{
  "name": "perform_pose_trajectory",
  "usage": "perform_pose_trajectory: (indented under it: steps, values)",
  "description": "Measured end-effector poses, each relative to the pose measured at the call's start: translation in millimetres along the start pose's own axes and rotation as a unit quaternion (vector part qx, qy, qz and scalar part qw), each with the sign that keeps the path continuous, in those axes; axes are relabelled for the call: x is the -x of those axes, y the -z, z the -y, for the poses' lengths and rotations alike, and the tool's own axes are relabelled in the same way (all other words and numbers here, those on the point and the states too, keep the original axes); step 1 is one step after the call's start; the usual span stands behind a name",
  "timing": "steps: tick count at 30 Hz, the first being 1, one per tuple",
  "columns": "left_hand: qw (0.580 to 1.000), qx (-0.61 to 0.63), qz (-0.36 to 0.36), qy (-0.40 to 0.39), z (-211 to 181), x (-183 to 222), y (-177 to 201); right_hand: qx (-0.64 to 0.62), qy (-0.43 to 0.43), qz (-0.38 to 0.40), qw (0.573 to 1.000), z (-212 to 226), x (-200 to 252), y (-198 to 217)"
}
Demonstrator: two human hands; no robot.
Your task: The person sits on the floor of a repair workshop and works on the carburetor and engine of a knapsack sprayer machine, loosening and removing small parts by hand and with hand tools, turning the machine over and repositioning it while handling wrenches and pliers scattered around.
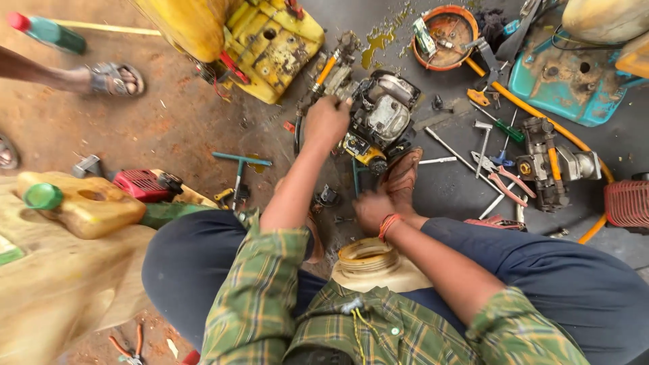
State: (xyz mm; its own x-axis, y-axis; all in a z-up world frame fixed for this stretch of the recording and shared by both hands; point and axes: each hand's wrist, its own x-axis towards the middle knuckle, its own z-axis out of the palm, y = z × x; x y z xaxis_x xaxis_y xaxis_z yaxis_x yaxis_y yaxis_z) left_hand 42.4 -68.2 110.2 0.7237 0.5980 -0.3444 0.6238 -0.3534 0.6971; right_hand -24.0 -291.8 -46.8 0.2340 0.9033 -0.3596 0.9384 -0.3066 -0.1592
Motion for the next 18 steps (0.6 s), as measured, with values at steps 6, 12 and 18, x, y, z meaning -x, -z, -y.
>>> perform_pose_trajectory:
  steps: [6, 12, 18]
  values:
    - [0.995, -0.078, 0.054, 0.043, -27.4, -28.7, -19.5, -0.078, -0.113, -0.059, 0.989, -38.1, 20.6, 92.7]
    - [0.982, -0.142, 0.122, 0.029, -25.4, -48.0, -28.8, -0.106, -0.201, -0.084, 0.970, -83.1, 22.8, 94.8]
    - [0.978, -0.170, 0.045, -0.113, -16.3, -42.1, -45.1, -0.186, -0.300, -0.081, 0.932, -122.9, 44.9, 117.6]
